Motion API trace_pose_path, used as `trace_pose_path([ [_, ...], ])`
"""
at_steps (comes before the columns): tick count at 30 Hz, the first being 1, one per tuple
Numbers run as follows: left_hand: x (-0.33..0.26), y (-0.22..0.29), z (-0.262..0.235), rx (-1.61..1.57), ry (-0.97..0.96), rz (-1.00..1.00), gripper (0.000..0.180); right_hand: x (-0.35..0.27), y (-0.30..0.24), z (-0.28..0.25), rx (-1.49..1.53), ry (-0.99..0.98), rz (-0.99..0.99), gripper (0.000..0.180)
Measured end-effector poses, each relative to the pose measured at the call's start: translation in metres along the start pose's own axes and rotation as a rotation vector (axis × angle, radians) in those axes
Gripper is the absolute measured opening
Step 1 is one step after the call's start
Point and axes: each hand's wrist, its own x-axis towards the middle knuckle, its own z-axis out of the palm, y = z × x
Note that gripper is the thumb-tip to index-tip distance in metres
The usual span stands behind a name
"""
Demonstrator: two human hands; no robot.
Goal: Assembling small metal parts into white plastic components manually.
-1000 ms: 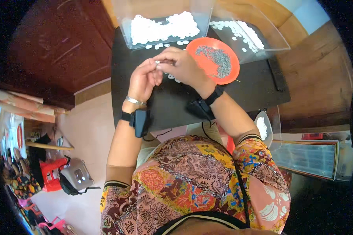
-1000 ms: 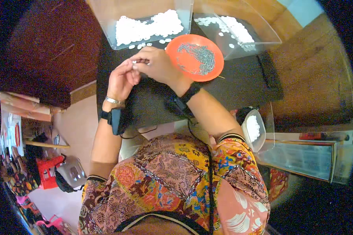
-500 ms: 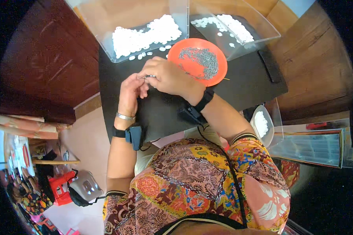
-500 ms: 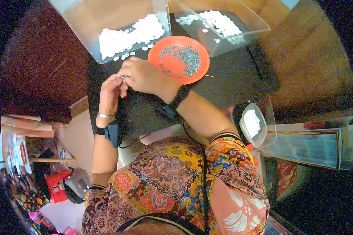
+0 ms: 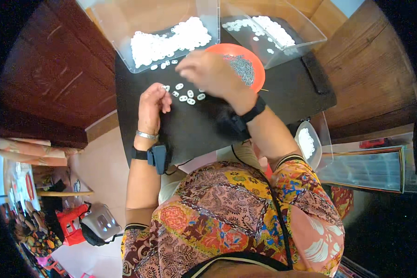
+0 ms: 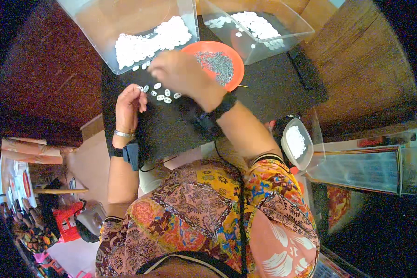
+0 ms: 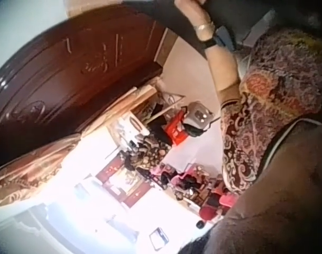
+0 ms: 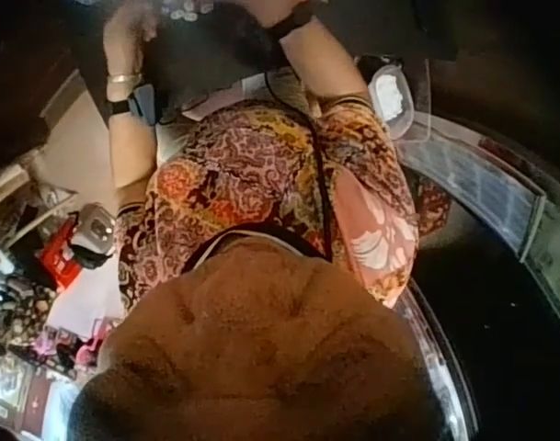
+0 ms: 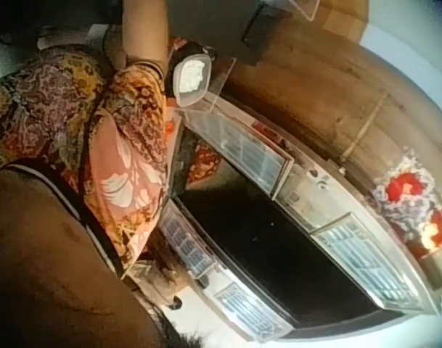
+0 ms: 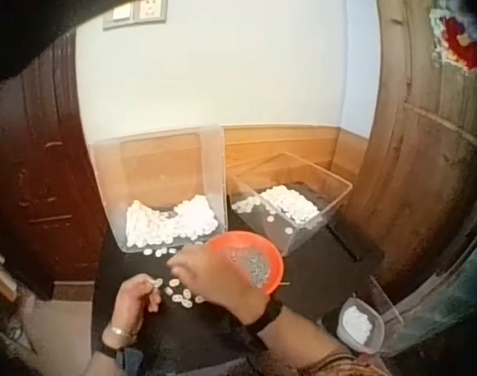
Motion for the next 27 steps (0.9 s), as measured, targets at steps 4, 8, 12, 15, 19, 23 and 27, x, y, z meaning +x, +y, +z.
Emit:
trace_pose_path([
  [4,-0.003,0.002,-0.002,-0.044,0.04,0.037,0.017,0.013,0.018,-0.049,-0.233,-0.011,0.12,0.015],
  [8,-0.005,0.011,0.005,0.093,0.055,0.057,0.018,0.005,0.054,-0.051,-0.284,-0.394,0.594,0.015],
  [12,-0.005,0.01,0.006,0.123,0.042,0.043,0.021,-0.008,0.084,-0.027,-0.389,-0.465,0.654,0.014],
  [15,-0.004,0.008,0.004,0.064,0.069,0.048,0.021,-0.005,0.075,-0.02,-0.483,-0.437,0.696,0.015],
  [19,-0.005,0.006,0.003,0.108,0.03,0.075,0.021,-0.001,0.068,-0.02,-0.487,-0.423,0.61,0.023],
  [23,-0.003,0.008,0.004,0.103,0.022,0.075,0.022,0.005,0.067,-0.018,-0.496,-0.464,0.637,0.023],
  [27,-0.005,0.011,0.005,0.118,0.02,0.064,0.022,0.013,0.057,-0.013,-0.574,-0.528,0.661,0.025],
])
